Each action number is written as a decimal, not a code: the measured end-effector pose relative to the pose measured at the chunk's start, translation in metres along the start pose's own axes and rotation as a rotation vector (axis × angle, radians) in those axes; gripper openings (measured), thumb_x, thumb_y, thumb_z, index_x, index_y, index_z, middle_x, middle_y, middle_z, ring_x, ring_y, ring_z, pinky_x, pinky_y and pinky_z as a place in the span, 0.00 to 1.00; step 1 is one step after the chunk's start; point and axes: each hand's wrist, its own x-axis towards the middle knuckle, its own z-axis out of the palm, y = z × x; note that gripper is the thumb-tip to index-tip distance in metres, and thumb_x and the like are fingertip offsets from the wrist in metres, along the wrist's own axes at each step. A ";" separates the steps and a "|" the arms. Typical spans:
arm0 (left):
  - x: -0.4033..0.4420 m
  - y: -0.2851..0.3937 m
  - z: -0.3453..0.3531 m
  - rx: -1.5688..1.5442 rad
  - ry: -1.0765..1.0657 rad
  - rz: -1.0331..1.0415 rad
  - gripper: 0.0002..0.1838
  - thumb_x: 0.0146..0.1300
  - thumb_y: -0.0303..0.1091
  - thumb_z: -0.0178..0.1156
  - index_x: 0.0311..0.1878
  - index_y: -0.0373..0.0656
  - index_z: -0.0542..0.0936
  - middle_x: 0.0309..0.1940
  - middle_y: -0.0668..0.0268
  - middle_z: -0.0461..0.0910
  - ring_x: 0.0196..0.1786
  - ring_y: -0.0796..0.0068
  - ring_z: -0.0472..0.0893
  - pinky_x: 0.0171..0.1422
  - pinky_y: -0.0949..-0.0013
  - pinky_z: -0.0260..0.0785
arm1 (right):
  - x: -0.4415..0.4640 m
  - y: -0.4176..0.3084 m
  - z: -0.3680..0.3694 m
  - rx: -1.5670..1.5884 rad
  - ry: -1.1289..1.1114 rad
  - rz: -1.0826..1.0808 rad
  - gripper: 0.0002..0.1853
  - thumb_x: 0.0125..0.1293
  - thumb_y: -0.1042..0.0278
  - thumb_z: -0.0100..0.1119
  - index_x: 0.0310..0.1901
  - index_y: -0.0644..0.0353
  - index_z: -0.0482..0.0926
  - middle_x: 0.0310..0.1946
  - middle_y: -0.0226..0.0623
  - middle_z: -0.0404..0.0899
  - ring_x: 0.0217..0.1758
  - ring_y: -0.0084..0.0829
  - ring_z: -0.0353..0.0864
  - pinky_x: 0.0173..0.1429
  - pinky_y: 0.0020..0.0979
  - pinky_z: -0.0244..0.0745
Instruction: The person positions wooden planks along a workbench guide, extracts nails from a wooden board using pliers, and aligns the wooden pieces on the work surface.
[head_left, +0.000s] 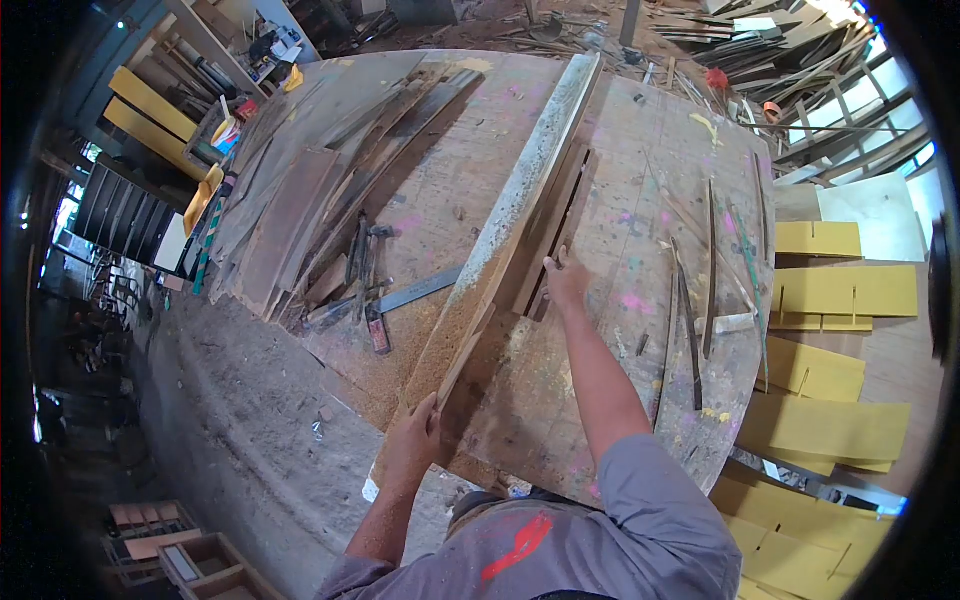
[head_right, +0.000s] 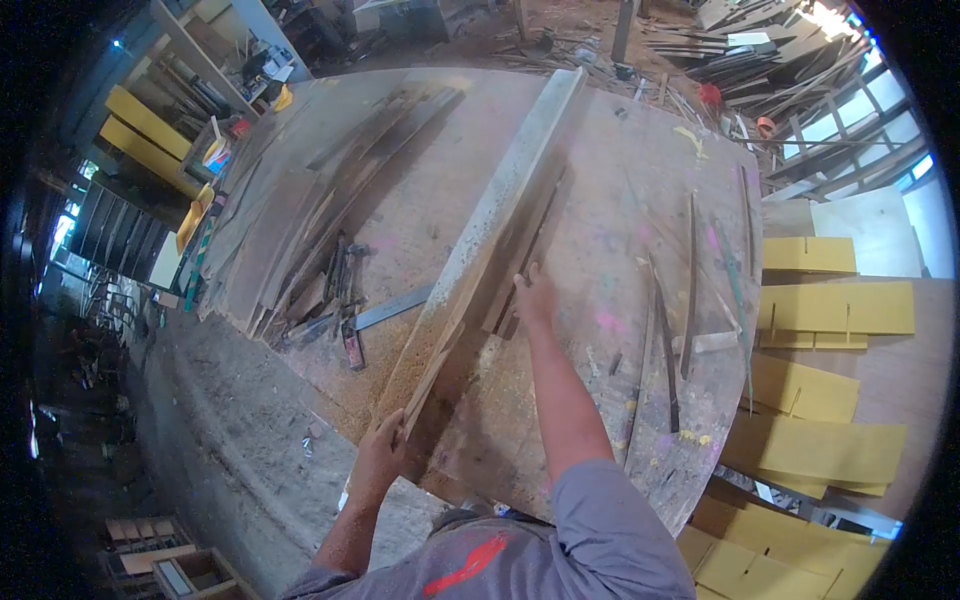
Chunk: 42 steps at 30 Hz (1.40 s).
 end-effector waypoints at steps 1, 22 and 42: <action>0.003 0.006 -0.002 -0.031 -0.013 -0.019 0.24 0.73 0.32 0.62 0.71 0.43 0.81 0.57 0.43 0.86 0.58 0.39 0.86 0.62 0.47 0.78 | 0.005 0.001 0.001 -0.005 0.031 -0.020 0.30 0.75 0.59 0.69 0.75 0.57 0.77 0.32 0.45 0.90 0.19 0.34 0.88 0.26 0.37 0.85; 0.062 0.052 0.024 0.044 0.055 0.025 0.21 0.77 0.39 0.61 0.69 0.48 0.81 0.50 0.47 0.87 0.51 0.40 0.87 0.57 0.43 0.78 | 0.087 -0.009 -0.010 -0.004 0.075 -0.127 0.29 0.75 0.62 0.69 0.75 0.60 0.77 0.37 0.44 0.91 0.19 0.33 0.88 0.22 0.34 0.84; 0.109 0.076 0.044 0.031 0.067 0.009 0.21 0.78 0.39 0.59 0.70 0.47 0.80 0.52 0.45 0.86 0.53 0.38 0.86 0.57 0.43 0.79 | 0.159 -0.002 -0.011 -0.131 0.080 -0.154 0.33 0.72 0.53 0.68 0.74 0.62 0.78 0.70 0.54 0.80 0.68 0.52 0.83 0.75 0.45 0.75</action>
